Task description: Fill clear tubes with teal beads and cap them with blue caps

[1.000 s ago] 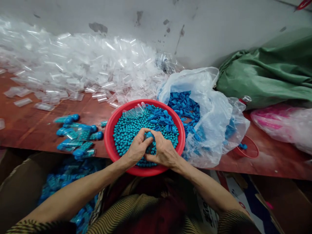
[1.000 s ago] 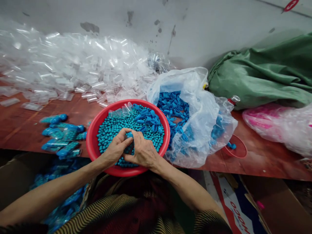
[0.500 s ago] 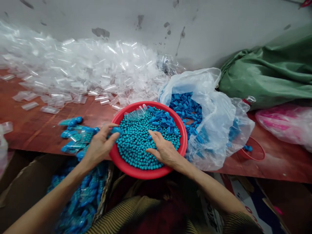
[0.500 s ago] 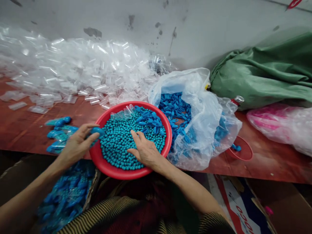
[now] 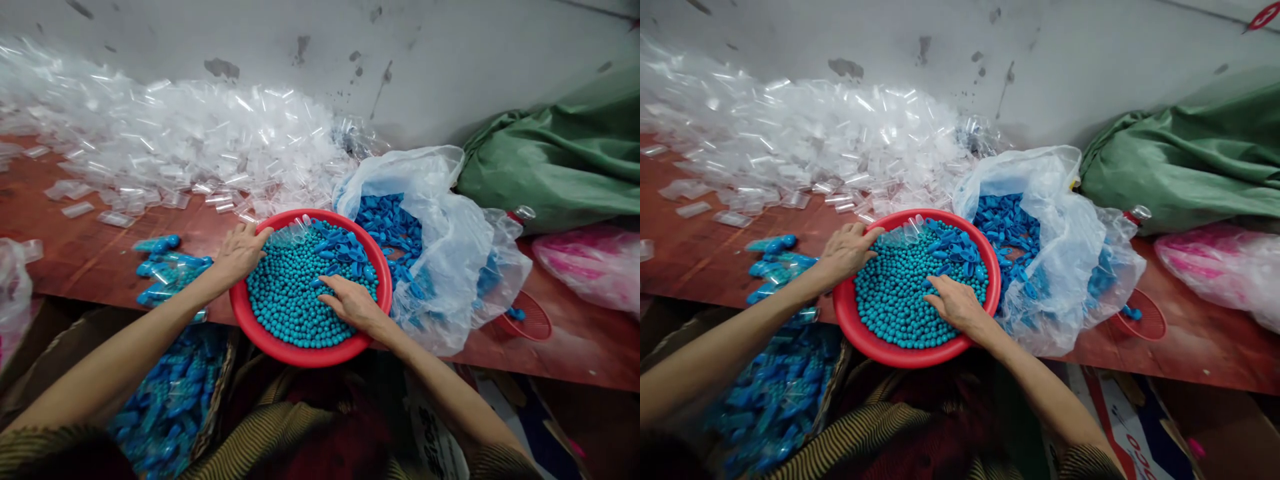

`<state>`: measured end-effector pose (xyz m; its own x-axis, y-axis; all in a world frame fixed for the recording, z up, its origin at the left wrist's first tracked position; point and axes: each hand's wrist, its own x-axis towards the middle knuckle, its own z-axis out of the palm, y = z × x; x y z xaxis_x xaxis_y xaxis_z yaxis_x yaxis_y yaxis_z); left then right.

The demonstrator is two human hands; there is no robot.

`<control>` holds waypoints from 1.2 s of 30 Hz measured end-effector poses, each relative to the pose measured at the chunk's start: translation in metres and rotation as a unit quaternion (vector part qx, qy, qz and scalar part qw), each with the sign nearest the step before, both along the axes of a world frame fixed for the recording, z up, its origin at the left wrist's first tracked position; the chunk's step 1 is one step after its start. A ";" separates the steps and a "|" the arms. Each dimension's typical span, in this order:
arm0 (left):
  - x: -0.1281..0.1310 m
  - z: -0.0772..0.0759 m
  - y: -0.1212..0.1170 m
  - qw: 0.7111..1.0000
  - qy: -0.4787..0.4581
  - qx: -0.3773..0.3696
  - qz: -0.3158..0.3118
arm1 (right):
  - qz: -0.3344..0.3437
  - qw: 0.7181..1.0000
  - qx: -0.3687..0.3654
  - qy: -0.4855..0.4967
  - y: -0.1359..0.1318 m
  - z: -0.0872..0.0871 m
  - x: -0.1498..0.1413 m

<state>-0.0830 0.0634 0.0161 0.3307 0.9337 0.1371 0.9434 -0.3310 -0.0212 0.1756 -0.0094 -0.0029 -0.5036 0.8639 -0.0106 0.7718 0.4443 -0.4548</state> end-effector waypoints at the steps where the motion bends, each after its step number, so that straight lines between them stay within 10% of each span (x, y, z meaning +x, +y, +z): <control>1: 0.003 -0.001 0.010 0.999 0.019 0.002 -0.028 | 0.000 1.000 0.001 0.003 0.000 -0.001 0.002; 6: 0.007 -0.005 0.031 0.987 0.067 0.028 -0.146 | -0.003 1.000 0.024 -0.004 0.004 0.002 0.009; 14: 0.030 0.016 -0.004 0.962 0.013 -0.205 -0.178 | 0.081 0.975 0.053 -0.202 0.032 0.002 -0.015; 22: 0.078 -0.026 -0.001 0.894 -0.267 -0.327 -0.151 | 0.065 0.975 0.025 -0.210 0.023 0.000 0.000; 27: 0.070 -0.008 -0.007 0.818 -0.417 -0.383 -0.099 | -0.038 0.997 0.017 -0.063 0.025 0.003 0.025; 32: 0.043 0.029 -0.014 0.926 -0.166 -0.329 -0.089 | -0.109 0.992 0.011 -0.065 0.025 0.011 0.023; 36: 0.047 0.022 -0.025 0.959 0.114 -0.245 -0.086 | -0.072 0.980 -0.026 -0.186 0.017 0.014 0.003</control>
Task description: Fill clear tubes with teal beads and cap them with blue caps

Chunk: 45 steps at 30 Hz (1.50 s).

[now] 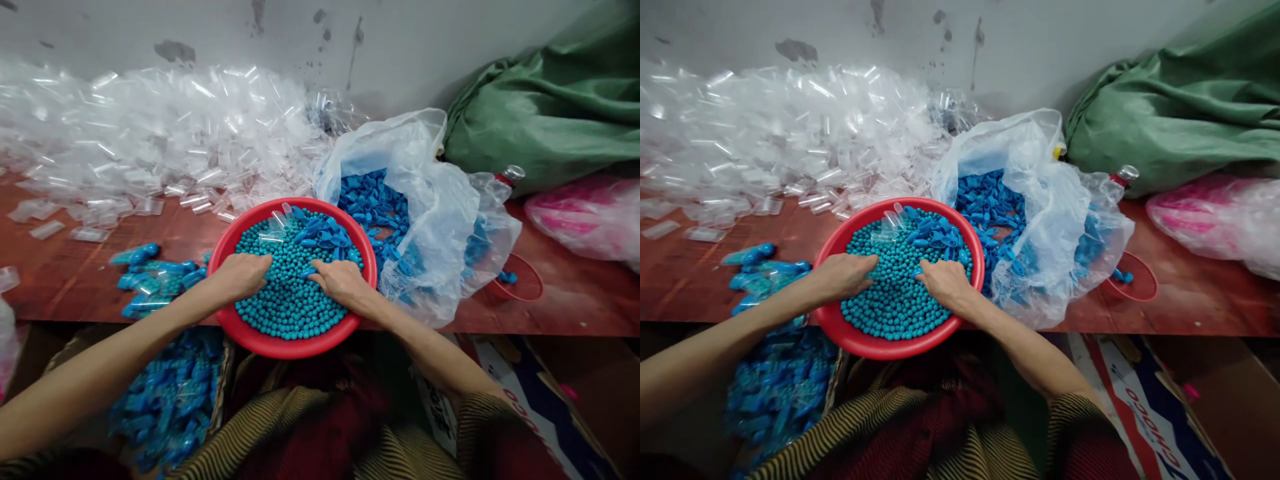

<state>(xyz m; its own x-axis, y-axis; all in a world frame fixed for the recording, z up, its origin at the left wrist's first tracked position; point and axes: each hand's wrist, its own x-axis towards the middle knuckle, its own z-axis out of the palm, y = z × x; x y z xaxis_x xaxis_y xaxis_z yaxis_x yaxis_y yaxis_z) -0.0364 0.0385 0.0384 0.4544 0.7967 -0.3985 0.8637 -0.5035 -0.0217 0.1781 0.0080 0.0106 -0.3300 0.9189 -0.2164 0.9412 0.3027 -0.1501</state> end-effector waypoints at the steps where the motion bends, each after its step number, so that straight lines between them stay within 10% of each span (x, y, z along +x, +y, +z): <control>1: 0.004 -0.007 -0.002 1.000 0.015 0.004 -0.012 | 0.008 1.000 -0.009 -0.015 -0.001 -0.001 -0.004; 13: 0.073 -0.066 0.022 0.925 -0.298 -0.186 0.148 | -0.029 0.998 0.024 -0.049 0.003 -0.001 -0.004; 28: 0.047 -0.061 0.016 0.577 -0.576 -0.471 0.337 | -0.035 0.999 0.020 0.018 0.001 -0.001 0.020; 38: 0.042 -0.061 0.016 0.620 -0.562 -0.441 0.326 | -0.044 0.994 0.039 0.091 0.000 -0.007 0.024; 45: 0.059 -0.059 0.022 0.747 -0.453 -0.375 0.311 | -0.072 0.994 0.021 0.083 -0.004 0.004 0.026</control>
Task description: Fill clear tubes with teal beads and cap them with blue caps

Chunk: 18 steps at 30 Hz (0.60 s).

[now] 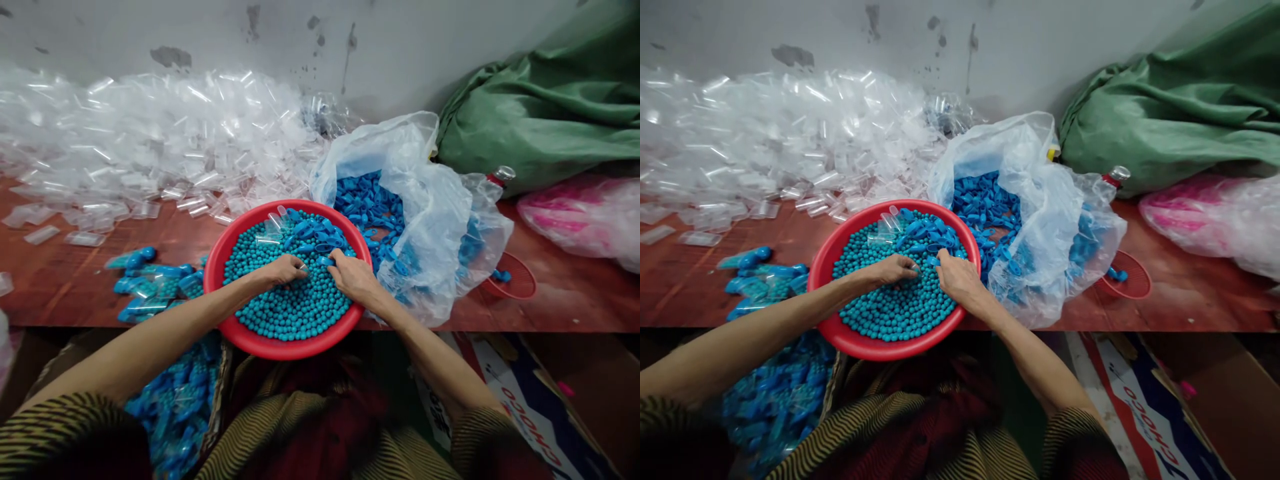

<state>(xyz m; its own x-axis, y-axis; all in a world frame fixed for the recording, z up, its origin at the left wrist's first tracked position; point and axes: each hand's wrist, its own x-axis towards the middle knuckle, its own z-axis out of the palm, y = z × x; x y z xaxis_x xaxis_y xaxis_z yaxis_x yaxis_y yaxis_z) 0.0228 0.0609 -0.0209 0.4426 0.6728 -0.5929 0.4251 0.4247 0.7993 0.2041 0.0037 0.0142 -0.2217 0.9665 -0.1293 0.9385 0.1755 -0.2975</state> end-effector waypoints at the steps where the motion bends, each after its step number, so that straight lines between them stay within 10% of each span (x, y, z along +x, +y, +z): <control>1: 0.005 0.000 0.001 1.000 -0.005 -0.005 -0.001 | -0.006 1.000 -0.001 0.004 0.000 0.000 0.000; 18: -0.018 0.012 -0.017 0.975 -0.217 -0.033 0.040 | -0.030 0.985 0.032 0.168 -0.001 -0.002 0.001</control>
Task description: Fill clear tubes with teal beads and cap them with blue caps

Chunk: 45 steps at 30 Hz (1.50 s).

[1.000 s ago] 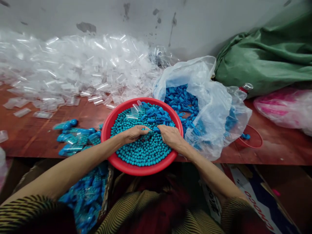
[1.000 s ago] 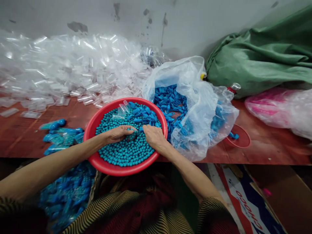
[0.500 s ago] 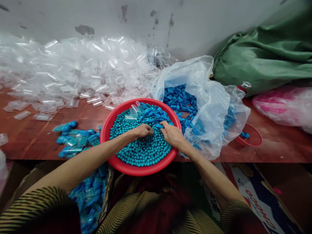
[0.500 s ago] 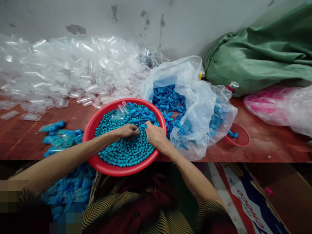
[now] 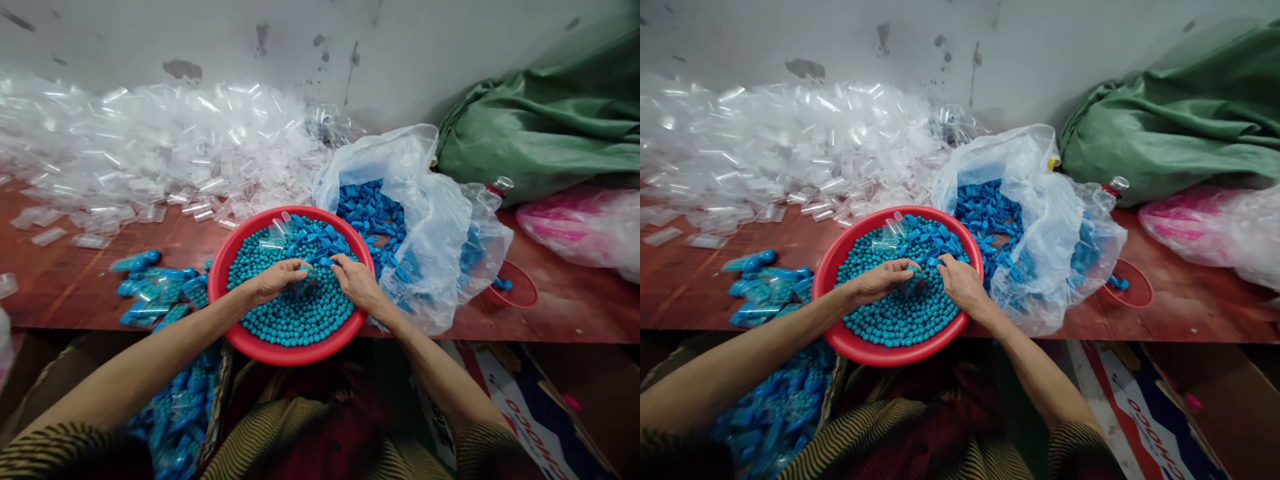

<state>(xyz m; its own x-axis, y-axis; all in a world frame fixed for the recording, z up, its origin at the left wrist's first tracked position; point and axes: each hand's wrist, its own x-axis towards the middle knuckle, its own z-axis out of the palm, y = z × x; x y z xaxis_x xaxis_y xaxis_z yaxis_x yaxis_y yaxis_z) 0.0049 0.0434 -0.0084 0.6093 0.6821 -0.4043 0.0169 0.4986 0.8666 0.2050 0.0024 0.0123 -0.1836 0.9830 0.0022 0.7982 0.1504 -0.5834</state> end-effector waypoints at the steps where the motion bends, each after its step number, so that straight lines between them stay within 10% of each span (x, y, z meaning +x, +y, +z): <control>1: -0.001 0.001 -0.003 1.000 -0.006 -0.006 0.001 | -0.001 1.000 0.009 0.008 0.000 0.000 -0.001; 15: 0.003 0.011 -0.036 0.996 0.006 0.072 0.048 | 0.045 0.984 0.005 0.170 -0.013 -0.001 -0.019; 26: 0.003 0.009 -0.044 0.994 -0.009 0.079 0.074 | 0.108 0.969 0.207 0.085 -0.026 -0.006 -0.023; 45: 0.000 0.015 -0.048 0.996 -0.037 0.048 0.061 | 0.132 0.946 0.294 0.021 -0.032 -0.006 -0.020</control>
<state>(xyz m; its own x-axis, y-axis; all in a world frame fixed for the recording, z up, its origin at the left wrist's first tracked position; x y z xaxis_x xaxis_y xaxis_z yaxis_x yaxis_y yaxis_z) 0.0053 -0.0049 0.0070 0.5448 0.7863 -0.2914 -0.1043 0.4083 0.9069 0.1853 -0.0301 0.0064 -0.4105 0.7289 0.5479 0.6648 0.6505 -0.3673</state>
